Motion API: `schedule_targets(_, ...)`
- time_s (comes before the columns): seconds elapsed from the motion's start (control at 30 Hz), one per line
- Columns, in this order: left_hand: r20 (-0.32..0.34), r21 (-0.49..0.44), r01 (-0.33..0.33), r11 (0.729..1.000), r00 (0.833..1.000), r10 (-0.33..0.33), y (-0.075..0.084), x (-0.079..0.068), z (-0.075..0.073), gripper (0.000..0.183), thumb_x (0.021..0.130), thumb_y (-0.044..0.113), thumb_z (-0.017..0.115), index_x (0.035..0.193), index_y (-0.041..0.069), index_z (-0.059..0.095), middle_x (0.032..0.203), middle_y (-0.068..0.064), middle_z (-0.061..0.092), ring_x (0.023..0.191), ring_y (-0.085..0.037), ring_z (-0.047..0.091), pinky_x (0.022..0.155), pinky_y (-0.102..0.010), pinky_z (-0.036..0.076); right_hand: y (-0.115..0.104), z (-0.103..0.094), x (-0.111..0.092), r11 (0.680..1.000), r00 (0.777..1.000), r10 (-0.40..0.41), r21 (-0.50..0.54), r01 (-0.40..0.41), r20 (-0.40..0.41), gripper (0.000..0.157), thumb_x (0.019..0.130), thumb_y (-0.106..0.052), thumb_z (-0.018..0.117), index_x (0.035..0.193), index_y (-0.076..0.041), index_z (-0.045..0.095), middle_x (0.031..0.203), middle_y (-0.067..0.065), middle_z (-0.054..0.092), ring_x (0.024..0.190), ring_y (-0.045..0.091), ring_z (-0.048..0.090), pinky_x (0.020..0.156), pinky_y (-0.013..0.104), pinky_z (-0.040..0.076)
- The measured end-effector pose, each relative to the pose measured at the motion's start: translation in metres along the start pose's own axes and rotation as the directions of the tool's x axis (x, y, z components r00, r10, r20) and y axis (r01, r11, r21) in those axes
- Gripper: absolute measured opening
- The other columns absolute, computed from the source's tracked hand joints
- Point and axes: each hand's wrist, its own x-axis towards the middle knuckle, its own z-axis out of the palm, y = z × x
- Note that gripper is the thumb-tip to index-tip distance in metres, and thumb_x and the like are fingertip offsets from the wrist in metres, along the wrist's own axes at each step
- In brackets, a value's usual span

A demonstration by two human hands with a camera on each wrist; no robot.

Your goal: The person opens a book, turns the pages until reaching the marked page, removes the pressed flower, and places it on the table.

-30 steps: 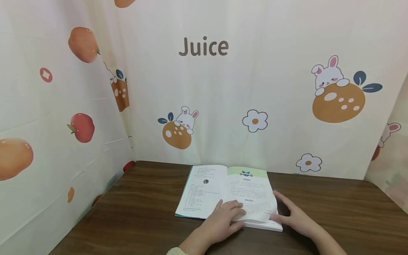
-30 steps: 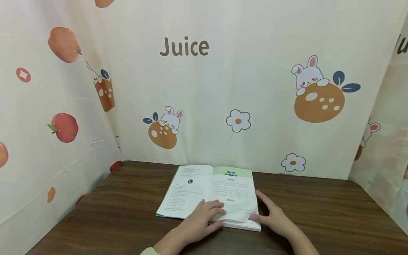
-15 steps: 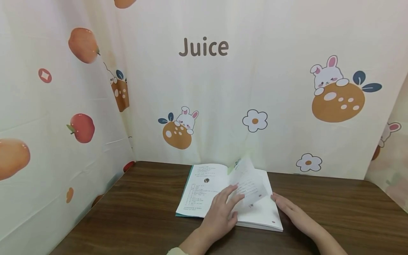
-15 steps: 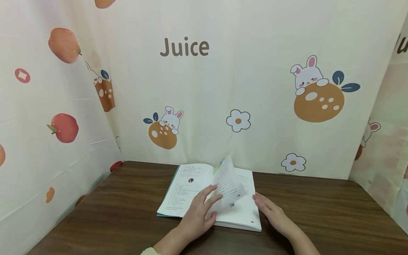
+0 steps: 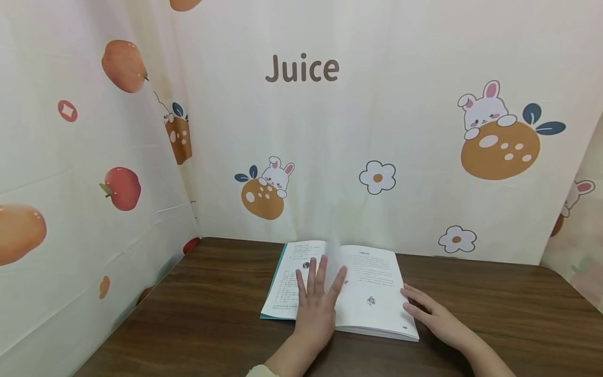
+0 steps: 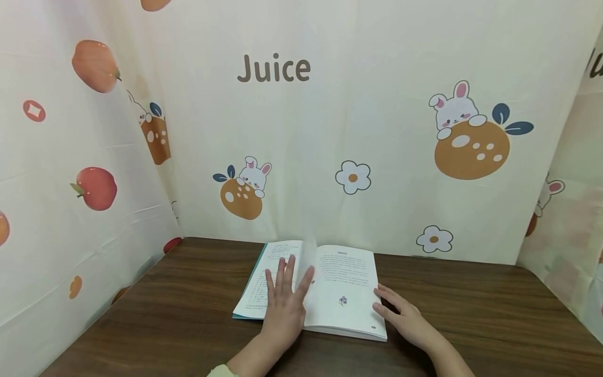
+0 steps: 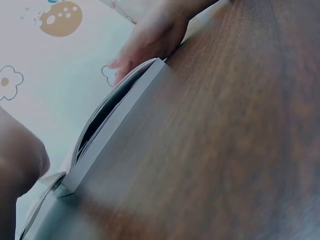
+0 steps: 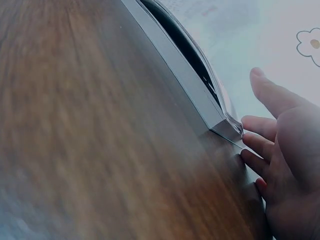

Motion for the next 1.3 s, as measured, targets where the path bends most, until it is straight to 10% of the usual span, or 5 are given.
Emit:
schedule_targets(0.33, 0.213, 0.054, -0.097, 0.994, 0.974, 0.084, 0.003, 0.003, -0.001, 0.088, 0.078, 0.007, 0.066, 0.149, 0.018, 0.015, 0.153, -0.010, 0.013, 0.140, -0.028, 0.004, 0.111, -0.049, 0.004, 0.005, -0.001, -0.001, 0.998, 0.999, -0.038, -0.046, 0.038, -0.012, 0.063, 0.084, -0.031, 0.066, 0.136, -0.005, 0.044, 0.148, 0.019, 0.024, 0.133, 0.049, 0.014, 0.094, 0.071, 0.015)
schedule_targets(0.6, 0.510, -0.284, -0.192, 0.939, 0.799, 0.318, 0.008, -0.005, 0.003, 0.049, 0.099, 0.045, 0.025, 0.146, 0.030, 0.026, 0.149, 0.012, 0.028, 0.139, -0.015, 0.017, 0.104, -0.058, 0.022, 0.006, -0.009, -0.009, 0.982, 0.988, -0.152, -0.116, 0.152, 0.001, 0.058, 0.080, -0.029, 0.071, 0.133, -0.017, 0.052, 0.140, 0.009, 0.043, 0.129, 0.015, 0.035, 0.096, 0.027, 0.033)
schedule_targets(0.73, 0.567, -0.328, -0.128, 0.936, 0.766, 0.303, 0.008, -0.007, 0.003, 0.053, 0.095, 0.056, 0.028, 0.142, 0.033, 0.035, 0.149, 0.015, 0.026, 0.139, -0.014, 0.016, 0.101, -0.064, 0.020, 0.008, -0.010, -0.010, 0.982, 0.985, -0.167, -0.084, 0.170, 0.042, 0.058, 0.079, -0.029, 0.072, 0.132, -0.016, 0.052, 0.142, 0.011, 0.040, 0.128, 0.001, 0.028, 0.093, 0.016, 0.028)
schedule_targets(1.07, 0.561, -0.349, -0.090, 0.933, 0.777, 0.285, 0.006, -0.007, 0.002, 0.050, 0.094, 0.053, 0.037, 0.140, 0.034, 0.039, 0.148, 0.015, 0.028, 0.139, -0.014, 0.017, 0.101, -0.065, 0.020, 0.007, -0.004, -0.005, 0.983, 0.990, -0.139, -0.125, 0.137, -0.006, 0.055, 0.078, -0.033, 0.073, 0.128, -0.017, 0.056, 0.140, 0.009, 0.044, 0.128, 0.031, 0.036, 0.096, 0.047, 0.034)
schedule_targets(1.3, 0.515, -0.309, 0.000, 0.951, 0.841, 0.167, 0.009, -0.004, 0.000, 0.040, 0.094, 0.050, 0.039, 0.125, 0.030, 0.056, 0.139, 0.014, 0.042, 0.132, -0.009, 0.032, 0.104, -0.056, 0.025, 0.004, 0.001, -0.001, 0.997, 0.995, -0.062, -0.056, 0.058, -0.078, 0.070, 0.079, -0.032, 0.072, 0.137, -0.007, 0.042, 0.140, 0.022, 0.038, 0.129, 0.045, 0.028, 0.097, 0.063, 0.023)
